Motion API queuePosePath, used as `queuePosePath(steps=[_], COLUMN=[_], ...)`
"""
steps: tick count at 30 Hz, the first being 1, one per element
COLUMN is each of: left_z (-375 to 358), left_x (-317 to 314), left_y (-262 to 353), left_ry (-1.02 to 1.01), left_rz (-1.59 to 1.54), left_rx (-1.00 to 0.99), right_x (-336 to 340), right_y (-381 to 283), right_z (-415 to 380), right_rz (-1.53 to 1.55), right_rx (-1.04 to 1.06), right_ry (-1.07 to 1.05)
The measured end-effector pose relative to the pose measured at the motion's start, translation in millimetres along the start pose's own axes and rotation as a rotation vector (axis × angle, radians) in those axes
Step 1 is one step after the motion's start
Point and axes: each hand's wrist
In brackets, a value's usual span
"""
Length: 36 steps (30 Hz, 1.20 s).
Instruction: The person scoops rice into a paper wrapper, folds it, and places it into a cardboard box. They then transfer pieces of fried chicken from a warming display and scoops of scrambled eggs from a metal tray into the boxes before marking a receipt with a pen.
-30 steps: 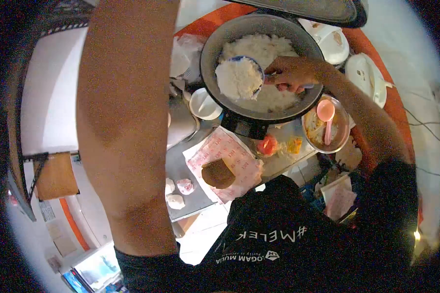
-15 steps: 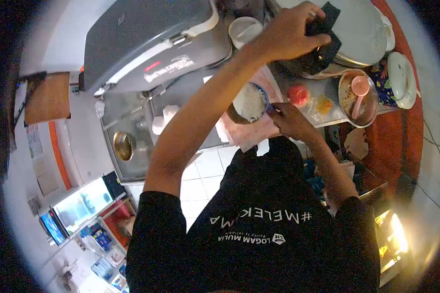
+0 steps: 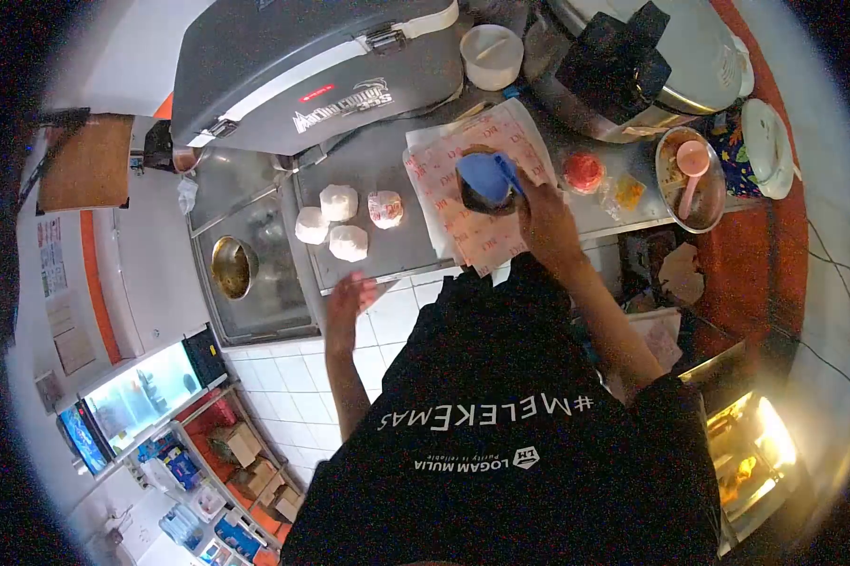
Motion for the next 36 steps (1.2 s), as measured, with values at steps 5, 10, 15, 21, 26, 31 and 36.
queuePosePath(steps=[5, 10, 15, 21, 26, 31, 36], left_z=[-39, 4, 20, 20, 30, 38, 57], left_x=[-17, -53, -55, -45, -53, -64, -94], left_y=[-41, -13, -9, -22, -22, -27, -33], left_ry=[0.024, -0.188, -0.269, -0.232, -0.226, -0.217, -0.274], left_rz=[-0.208, -0.204, -0.184, -0.088, -0.067, -0.044, 0.131], left_rx=[0.218, 0.043, -0.048, 0.038, 0.067, 0.068, -0.057], right_x=[-8, -28, -44, 4, -22, 94, 197], right_y=[-23, -14, -8, -54, -9, -32, -32], right_z=[29, 56, 63, 51, 53, 63, 64], right_rz=[-0.488, -0.583, -0.557, -0.527, -0.595, 0.209, 0.676], right_rx=[-0.192, -0.104, -0.111, -0.168, -0.12, -0.442, -0.51], right_ry=[-0.24, -0.304, -0.257, -0.327, -0.435, -0.693, -0.577])
Point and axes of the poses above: each hand's wrist, its own z-axis towards the middle knuckle, its own x-axis out of the back of the hand, y = z × x, and after that the axes turned 15 degrees about -x, right-handed
